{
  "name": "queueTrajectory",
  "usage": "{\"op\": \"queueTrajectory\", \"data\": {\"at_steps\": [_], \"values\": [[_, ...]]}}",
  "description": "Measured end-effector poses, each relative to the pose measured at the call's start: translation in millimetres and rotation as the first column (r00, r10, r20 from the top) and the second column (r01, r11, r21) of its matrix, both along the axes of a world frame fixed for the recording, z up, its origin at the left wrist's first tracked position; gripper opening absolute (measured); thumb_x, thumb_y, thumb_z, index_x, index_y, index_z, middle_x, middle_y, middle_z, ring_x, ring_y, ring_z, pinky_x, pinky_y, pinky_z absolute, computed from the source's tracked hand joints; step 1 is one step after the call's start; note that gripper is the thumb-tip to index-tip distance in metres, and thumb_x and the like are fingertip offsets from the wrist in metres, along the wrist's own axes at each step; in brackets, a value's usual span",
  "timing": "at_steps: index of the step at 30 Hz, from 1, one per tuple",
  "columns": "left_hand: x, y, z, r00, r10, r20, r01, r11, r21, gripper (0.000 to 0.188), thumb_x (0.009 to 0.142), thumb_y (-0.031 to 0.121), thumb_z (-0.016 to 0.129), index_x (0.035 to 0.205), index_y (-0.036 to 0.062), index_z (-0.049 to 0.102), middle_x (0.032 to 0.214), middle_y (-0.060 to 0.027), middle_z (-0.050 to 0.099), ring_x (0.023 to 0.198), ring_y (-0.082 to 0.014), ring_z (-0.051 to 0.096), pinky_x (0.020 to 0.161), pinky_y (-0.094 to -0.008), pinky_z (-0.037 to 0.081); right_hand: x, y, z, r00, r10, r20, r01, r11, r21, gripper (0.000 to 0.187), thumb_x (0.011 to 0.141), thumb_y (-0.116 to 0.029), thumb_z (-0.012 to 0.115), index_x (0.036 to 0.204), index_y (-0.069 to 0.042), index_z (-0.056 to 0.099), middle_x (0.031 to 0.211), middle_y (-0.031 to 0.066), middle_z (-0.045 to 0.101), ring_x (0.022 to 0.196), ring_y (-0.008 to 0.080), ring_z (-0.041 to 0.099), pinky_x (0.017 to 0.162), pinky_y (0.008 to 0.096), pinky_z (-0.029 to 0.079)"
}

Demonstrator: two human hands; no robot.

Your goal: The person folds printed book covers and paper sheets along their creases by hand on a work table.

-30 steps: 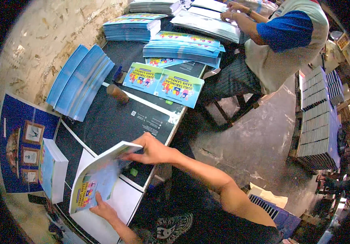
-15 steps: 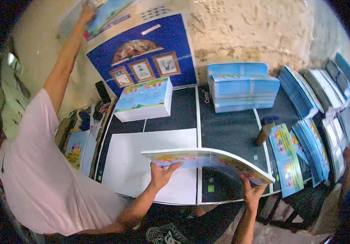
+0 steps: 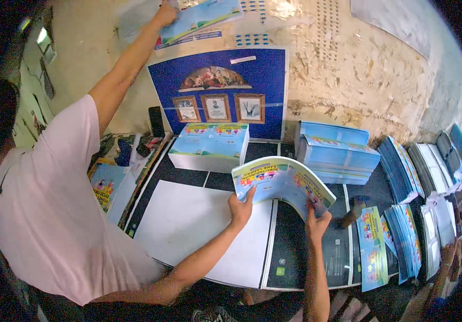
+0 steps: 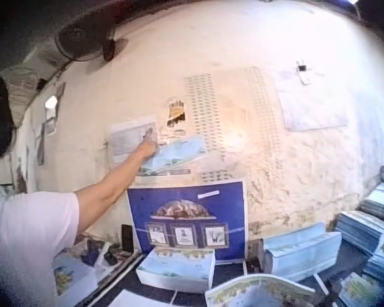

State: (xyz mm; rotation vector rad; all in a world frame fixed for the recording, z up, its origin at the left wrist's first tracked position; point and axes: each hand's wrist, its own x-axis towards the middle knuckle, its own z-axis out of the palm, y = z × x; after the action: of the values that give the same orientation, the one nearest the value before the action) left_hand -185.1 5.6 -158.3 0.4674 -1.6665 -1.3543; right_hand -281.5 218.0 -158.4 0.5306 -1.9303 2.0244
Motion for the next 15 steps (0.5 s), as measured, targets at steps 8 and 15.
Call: {"op": "queueTrajectory", "data": {"at_steps": [8, 15], "values": [[-33, -13, -22, 0.998, 0.054, -0.037, -0.056, 0.995, -0.08, 0.026, 0.092, 0.021, 0.068, 0.102, -0.0032, 0.07, 0.092, -0.0128, 0.074, 0.084, -0.0176, 0.069, 0.074, -0.0325, 0.052, -10, -18, -14, 0.968, -0.104, 0.226, 0.09, 0.993, 0.072, 0.033, 0.089, -0.017, 0.07, 0.108, 0.009, 0.062, 0.103, 0.0143, 0.066, 0.094, 0.0204, 0.061, 0.086, 0.0341, 0.047], [-37, -21, -36, 0.999, 0.01, 0.037, -0.01, 1.0, 0.0, 0.023, 0.091, 0.016, 0.069, 0.104, -0.004, 0.068, 0.098, -0.013, 0.073, 0.09, -0.0167, 0.068, 0.079, -0.0314, 0.052, -27, -14, -43, 0.98, -0.091, 0.179, 0.078, 0.994, 0.08, 0.037, 0.089, -0.02, 0.072, 0.111, 0.009, 0.061, 0.109, 0.016, 0.064, 0.098, 0.0231, 0.059, 0.091, 0.0354, 0.046]]}}
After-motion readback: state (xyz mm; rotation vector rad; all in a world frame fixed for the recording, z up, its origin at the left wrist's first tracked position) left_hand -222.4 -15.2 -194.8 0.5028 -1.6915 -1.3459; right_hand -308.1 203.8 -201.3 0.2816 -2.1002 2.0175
